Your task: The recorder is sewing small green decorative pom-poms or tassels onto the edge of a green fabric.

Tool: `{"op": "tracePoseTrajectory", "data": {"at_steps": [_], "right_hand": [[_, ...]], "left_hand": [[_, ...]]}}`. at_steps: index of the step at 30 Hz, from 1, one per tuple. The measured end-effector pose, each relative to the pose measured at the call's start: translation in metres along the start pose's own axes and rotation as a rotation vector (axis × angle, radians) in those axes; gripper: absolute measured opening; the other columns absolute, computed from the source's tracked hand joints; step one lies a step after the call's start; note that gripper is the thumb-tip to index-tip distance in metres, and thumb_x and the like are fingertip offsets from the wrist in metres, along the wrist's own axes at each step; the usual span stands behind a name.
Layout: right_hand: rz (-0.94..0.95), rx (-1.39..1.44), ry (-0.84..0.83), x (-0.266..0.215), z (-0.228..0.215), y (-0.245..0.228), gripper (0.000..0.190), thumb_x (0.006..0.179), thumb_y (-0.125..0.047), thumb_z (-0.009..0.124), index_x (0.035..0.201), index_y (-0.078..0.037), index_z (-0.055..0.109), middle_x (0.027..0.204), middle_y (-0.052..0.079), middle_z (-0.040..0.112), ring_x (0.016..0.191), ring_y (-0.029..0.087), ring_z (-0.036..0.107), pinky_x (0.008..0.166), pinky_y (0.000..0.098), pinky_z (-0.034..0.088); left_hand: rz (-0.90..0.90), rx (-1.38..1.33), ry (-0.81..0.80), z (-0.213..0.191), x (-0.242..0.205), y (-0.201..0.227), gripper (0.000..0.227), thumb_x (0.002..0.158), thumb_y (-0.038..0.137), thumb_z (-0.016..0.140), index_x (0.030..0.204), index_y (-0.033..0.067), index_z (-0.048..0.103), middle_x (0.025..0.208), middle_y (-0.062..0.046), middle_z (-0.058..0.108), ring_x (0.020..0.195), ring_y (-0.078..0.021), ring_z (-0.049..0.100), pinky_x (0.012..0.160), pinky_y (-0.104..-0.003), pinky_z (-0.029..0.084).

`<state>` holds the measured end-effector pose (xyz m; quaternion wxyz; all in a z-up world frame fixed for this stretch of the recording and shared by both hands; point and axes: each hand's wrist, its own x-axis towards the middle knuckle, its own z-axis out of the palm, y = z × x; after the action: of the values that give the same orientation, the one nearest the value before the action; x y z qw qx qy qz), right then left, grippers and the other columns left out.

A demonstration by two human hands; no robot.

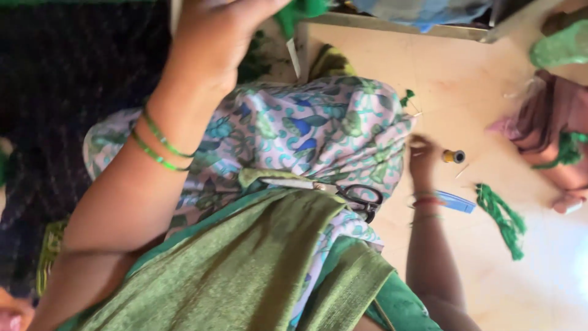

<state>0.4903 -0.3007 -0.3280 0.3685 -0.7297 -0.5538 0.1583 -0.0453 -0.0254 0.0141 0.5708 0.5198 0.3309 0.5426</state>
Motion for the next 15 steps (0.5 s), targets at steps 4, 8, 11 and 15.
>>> {"op": "tracePoseTrajectory", "data": {"at_steps": [4,8,11,15], "right_hand": [[0.057,-0.187,-0.007,0.02,0.054,0.052,0.033,0.092,-0.001,0.067,0.124,0.001,0.064,0.111,0.016,0.07,0.098,0.027,0.065,0.086,0.0382,0.051],[0.115,-0.199,0.011,0.014,0.07,0.052,0.033,0.092,-0.005,0.067,0.125,-0.002,0.066,0.116,0.017,0.07,0.106,0.029,0.065,0.094,0.0395,0.05],[0.172,-0.212,0.007,0.002,0.082,0.047,0.034,0.093,-0.009,0.067,0.127,-0.005,0.068,0.12,0.018,0.07,0.115,0.031,0.064,0.103,0.0409,0.049],[0.36,-0.339,0.091,-0.002,0.057,0.08,0.041,0.091,-0.021,0.071,0.129,-0.007,0.067,0.128,0.022,0.067,0.124,0.036,0.06,0.11,0.0447,0.046]], "left_hand": [[0.025,-0.088,-0.024,-0.01,-0.002,0.0,0.013,0.102,0.004,0.081,0.096,0.0023,0.07,0.091,0.004,0.065,0.08,-0.0075,0.053,0.076,-0.028,0.042],[0.039,-0.095,-0.021,0.013,-0.002,0.031,0.012,0.099,0.003,0.079,0.097,0.006,0.067,0.095,0.004,0.066,0.085,-0.007,0.058,0.08,-0.026,0.046],[-0.008,-0.067,0.028,0.015,-0.004,0.032,0.012,0.091,0.004,0.075,0.102,0.0088,0.071,0.101,0.004,0.072,0.095,-0.0075,0.069,0.09,-0.025,0.055],[-0.009,-0.05,0.036,0.0,-0.003,0.011,0.008,0.101,0.004,0.077,0.106,0.0054,0.071,0.102,0.0,0.071,0.093,-0.0106,0.065,0.088,-0.028,0.051]]}}
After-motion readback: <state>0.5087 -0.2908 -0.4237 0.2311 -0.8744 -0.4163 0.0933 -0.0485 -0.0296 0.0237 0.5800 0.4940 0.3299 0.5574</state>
